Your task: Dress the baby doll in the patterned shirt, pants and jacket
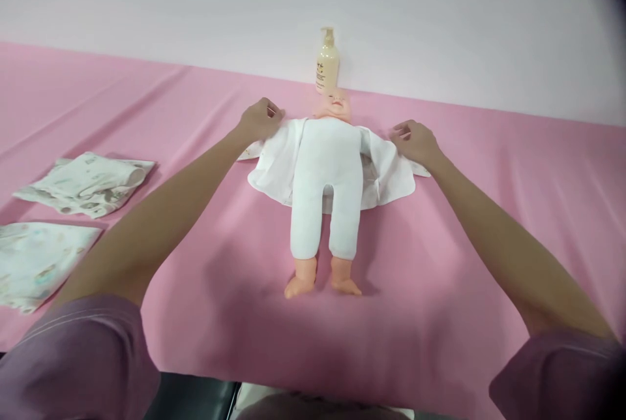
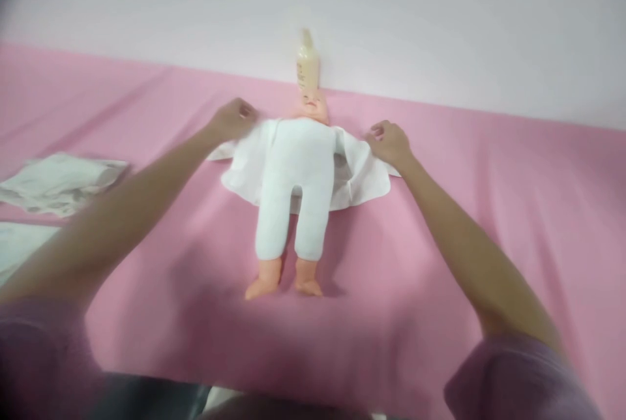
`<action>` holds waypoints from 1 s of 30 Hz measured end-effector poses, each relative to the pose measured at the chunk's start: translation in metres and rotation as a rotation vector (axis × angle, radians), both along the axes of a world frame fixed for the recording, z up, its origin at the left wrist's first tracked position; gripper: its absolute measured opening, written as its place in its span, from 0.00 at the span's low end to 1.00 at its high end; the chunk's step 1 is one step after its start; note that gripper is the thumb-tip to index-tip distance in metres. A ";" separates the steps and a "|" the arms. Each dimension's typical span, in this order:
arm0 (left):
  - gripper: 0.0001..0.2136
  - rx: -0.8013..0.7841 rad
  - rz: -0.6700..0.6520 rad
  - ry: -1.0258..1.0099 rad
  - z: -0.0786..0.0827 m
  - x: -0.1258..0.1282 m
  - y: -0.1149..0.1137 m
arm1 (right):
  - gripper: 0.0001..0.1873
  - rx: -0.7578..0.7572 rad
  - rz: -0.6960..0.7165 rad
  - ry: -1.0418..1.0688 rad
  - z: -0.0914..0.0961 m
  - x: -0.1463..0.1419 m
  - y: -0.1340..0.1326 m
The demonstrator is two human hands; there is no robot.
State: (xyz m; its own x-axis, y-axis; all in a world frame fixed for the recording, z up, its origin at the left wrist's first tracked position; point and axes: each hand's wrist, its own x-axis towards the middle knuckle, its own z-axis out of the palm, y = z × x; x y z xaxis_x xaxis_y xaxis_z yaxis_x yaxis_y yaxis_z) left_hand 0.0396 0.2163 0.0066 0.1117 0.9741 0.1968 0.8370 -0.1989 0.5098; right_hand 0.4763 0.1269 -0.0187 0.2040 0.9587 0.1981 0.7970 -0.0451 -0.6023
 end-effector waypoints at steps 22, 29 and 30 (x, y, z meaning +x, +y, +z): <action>0.26 0.083 -0.440 0.142 -0.071 -0.052 -0.203 | 0.20 0.302 0.259 -0.251 -0.060 0.015 -0.192; 0.24 0.109 -0.424 0.143 -0.073 -0.053 -0.204 | 0.22 0.408 0.177 -0.277 -0.061 0.026 -0.193; 0.25 0.110 -0.428 0.143 -0.074 -0.053 -0.204 | 0.21 0.432 0.165 -0.272 -0.060 0.025 -0.195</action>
